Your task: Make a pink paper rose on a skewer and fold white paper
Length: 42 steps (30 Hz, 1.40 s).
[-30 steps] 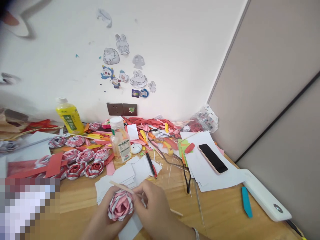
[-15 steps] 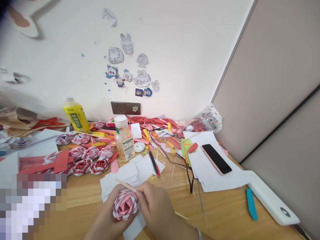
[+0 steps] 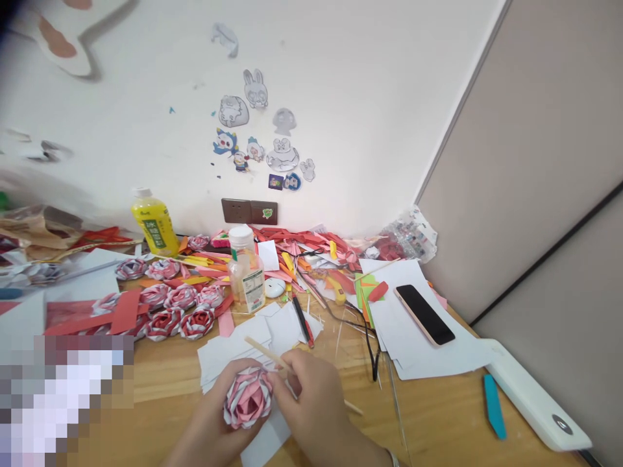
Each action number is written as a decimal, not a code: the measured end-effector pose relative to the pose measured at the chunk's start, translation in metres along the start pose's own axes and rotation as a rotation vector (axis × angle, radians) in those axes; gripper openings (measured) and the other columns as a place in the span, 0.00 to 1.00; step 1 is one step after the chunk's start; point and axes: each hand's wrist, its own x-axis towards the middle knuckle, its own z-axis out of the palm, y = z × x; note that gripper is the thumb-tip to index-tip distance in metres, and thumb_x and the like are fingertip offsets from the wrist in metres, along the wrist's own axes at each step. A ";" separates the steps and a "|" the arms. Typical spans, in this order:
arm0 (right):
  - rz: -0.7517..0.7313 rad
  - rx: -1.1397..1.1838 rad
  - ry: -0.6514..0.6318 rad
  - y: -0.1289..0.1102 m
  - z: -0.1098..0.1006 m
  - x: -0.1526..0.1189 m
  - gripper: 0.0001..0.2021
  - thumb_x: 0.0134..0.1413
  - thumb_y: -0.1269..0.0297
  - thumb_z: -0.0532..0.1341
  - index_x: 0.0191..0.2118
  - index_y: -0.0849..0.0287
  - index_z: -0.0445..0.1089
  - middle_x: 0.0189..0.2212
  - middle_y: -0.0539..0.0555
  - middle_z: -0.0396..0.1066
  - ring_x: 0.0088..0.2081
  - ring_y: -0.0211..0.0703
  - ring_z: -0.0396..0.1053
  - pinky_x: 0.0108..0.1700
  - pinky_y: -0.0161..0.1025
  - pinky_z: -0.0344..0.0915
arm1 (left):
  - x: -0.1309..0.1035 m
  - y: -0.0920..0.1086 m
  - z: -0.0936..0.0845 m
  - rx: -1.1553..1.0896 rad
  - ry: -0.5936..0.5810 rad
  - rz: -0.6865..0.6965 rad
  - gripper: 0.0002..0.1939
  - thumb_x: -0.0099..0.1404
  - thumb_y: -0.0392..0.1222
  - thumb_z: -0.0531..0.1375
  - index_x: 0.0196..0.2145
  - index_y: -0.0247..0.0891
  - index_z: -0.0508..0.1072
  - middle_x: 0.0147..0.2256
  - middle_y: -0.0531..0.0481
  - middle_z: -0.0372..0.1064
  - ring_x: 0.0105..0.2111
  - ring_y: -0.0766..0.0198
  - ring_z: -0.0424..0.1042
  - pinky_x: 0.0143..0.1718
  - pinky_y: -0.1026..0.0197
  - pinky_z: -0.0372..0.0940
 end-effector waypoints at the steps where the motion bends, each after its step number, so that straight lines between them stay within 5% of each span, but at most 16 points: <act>1: -0.005 -0.007 0.006 0.001 0.000 0.000 0.10 0.52 0.61 0.55 0.27 0.60 0.68 0.15 0.46 0.58 0.18 0.35 0.57 0.20 0.31 0.50 | 0.000 -0.001 0.000 0.001 -0.002 0.008 0.12 0.51 0.36 0.58 0.36 0.40 0.65 0.30 0.50 0.72 0.32 0.59 0.71 0.32 0.63 0.65; 12: -0.085 0.028 0.063 0.000 0.002 -0.002 0.15 0.56 0.58 0.53 0.26 0.59 0.71 0.19 0.50 0.69 0.21 0.37 0.64 0.23 0.32 0.54 | 0.003 0.008 -0.005 0.036 -0.050 -0.032 0.12 0.50 0.34 0.58 0.35 0.39 0.66 0.28 0.52 0.71 0.29 0.61 0.71 0.30 0.64 0.65; 32: -0.405 -0.168 0.179 0.005 0.010 -0.006 0.15 0.62 0.66 0.45 0.36 0.60 0.68 0.25 0.53 0.72 0.26 0.40 0.69 0.27 0.35 0.60 | 0.000 -0.009 -0.004 0.036 -0.007 0.006 0.14 0.49 0.34 0.58 0.37 0.39 0.67 0.30 0.51 0.73 0.34 0.58 0.73 0.33 0.62 0.68; 42: -0.189 -0.176 0.171 -0.004 0.003 -0.001 0.20 0.60 0.54 0.46 0.28 0.58 0.69 0.17 0.49 0.67 0.19 0.39 0.64 0.21 0.34 0.54 | 0.001 0.003 -0.002 0.016 0.027 0.009 0.12 0.50 0.36 0.58 0.35 0.39 0.66 0.29 0.52 0.72 0.29 0.61 0.71 0.30 0.64 0.66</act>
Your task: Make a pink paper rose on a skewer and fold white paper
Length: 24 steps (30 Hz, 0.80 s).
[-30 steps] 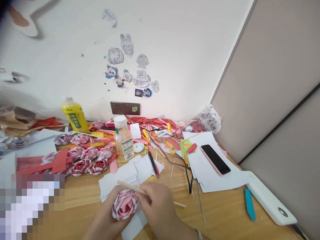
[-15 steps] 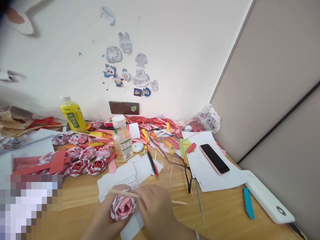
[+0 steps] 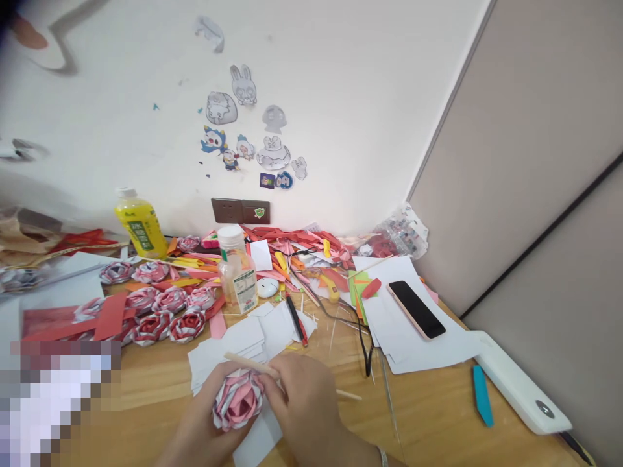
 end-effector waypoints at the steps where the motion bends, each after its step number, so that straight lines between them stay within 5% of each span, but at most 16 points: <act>1: -0.016 0.007 0.015 0.000 0.000 0.000 0.21 0.61 0.54 0.45 0.28 0.58 0.69 0.17 0.50 0.68 0.20 0.39 0.64 0.22 0.34 0.54 | 0.000 -0.001 0.001 -0.007 -0.003 -0.002 0.11 0.51 0.37 0.58 0.35 0.39 0.66 0.29 0.52 0.72 0.29 0.61 0.71 0.31 0.64 0.66; 24: -0.182 0.010 0.024 0.005 0.007 -0.007 0.15 0.62 0.66 0.45 0.34 0.59 0.67 0.23 0.51 0.71 0.25 0.39 0.67 0.26 0.35 0.59 | -0.003 -0.007 0.004 0.008 0.053 0.002 0.13 0.49 0.37 0.57 0.35 0.41 0.67 0.29 0.52 0.73 0.32 0.58 0.73 0.31 0.62 0.68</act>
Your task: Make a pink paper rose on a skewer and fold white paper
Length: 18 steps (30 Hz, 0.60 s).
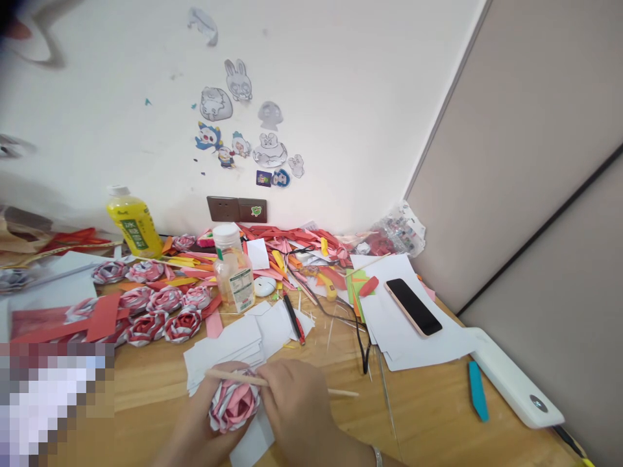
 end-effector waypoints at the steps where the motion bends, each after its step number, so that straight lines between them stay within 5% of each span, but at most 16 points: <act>1: -0.001 0.002 -0.004 0.000 0.000 0.000 0.15 0.62 0.66 0.45 0.34 0.59 0.67 0.24 0.51 0.71 0.25 0.40 0.67 0.26 0.35 0.59 | 0.000 -0.001 0.000 0.006 -0.003 0.003 0.13 0.49 0.37 0.57 0.36 0.41 0.67 0.29 0.51 0.73 0.32 0.58 0.73 0.32 0.62 0.67; 12: -0.056 -0.082 -0.035 -0.002 -0.003 0.006 0.19 0.63 0.66 0.42 0.30 0.60 0.69 0.19 0.52 0.68 0.21 0.40 0.65 0.23 0.36 0.55 | 0.002 -0.001 -0.002 0.007 -0.014 0.048 0.14 0.49 0.36 0.58 0.36 0.41 0.69 0.34 0.50 0.73 0.34 0.58 0.72 0.36 0.61 0.67; 18: 0.106 0.013 -0.076 0.000 -0.008 0.007 0.14 0.60 0.60 0.48 0.35 0.59 0.69 0.24 0.52 0.71 0.26 0.40 0.67 0.28 0.35 0.58 | 0.006 0.006 -0.005 -0.042 -0.007 0.015 0.11 0.50 0.38 0.59 0.34 0.40 0.68 0.32 0.51 0.72 0.32 0.60 0.72 0.32 0.64 0.67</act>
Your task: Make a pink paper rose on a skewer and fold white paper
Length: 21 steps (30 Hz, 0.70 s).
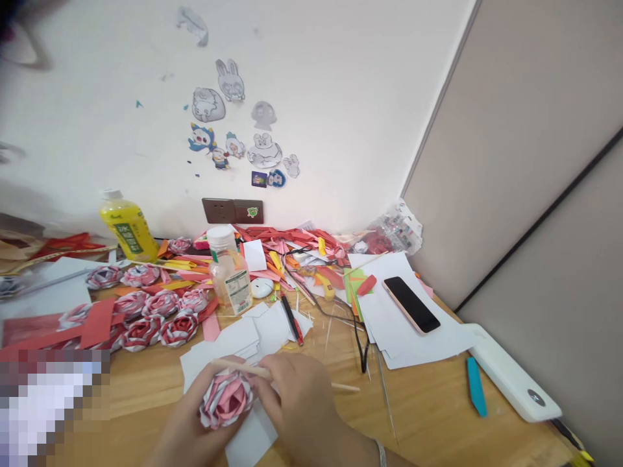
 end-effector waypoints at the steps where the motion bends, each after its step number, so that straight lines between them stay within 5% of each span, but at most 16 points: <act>1: 0.018 0.009 0.001 0.000 0.000 0.000 0.14 0.60 0.59 0.49 0.34 0.58 0.69 0.23 0.51 0.71 0.25 0.40 0.67 0.27 0.35 0.58 | 0.001 0.001 0.000 -0.017 0.012 -0.006 0.11 0.50 0.39 0.59 0.35 0.40 0.67 0.31 0.52 0.72 0.31 0.60 0.71 0.32 0.64 0.67; 13: -0.010 0.046 0.006 -0.003 0.001 -0.002 0.11 0.56 0.68 0.49 0.31 0.58 0.68 0.22 0.50 0.70 0.23 0.38 0.65 0.25 0.34 0.54 | 0.000 0.001 0.002 -0.075 0.037 -0.024 0.14 0.49 0.39 0.60 0.35 0.41 0.66 0.29 0.53 0.71 0.31 0.61 0.71 0.30 0.65 0.67; 21: 0.193 0.291 -0.146 -0.002 -0.003 0.004 0.11 0.55 0.66 0.52 0.25 0.60 0.67 0.17 0.47 0.63 0.20 0.33 0.58 0.21 0.30 0.51 | 0.006 0.010 -0.002 -0.097 -0.017 -0.044 0.13 0.44 0.38 0.60 0.32 0.40 0.66 0.27 0.54 0.69 0.27 0.62 0.70 0.29 0.64 0.67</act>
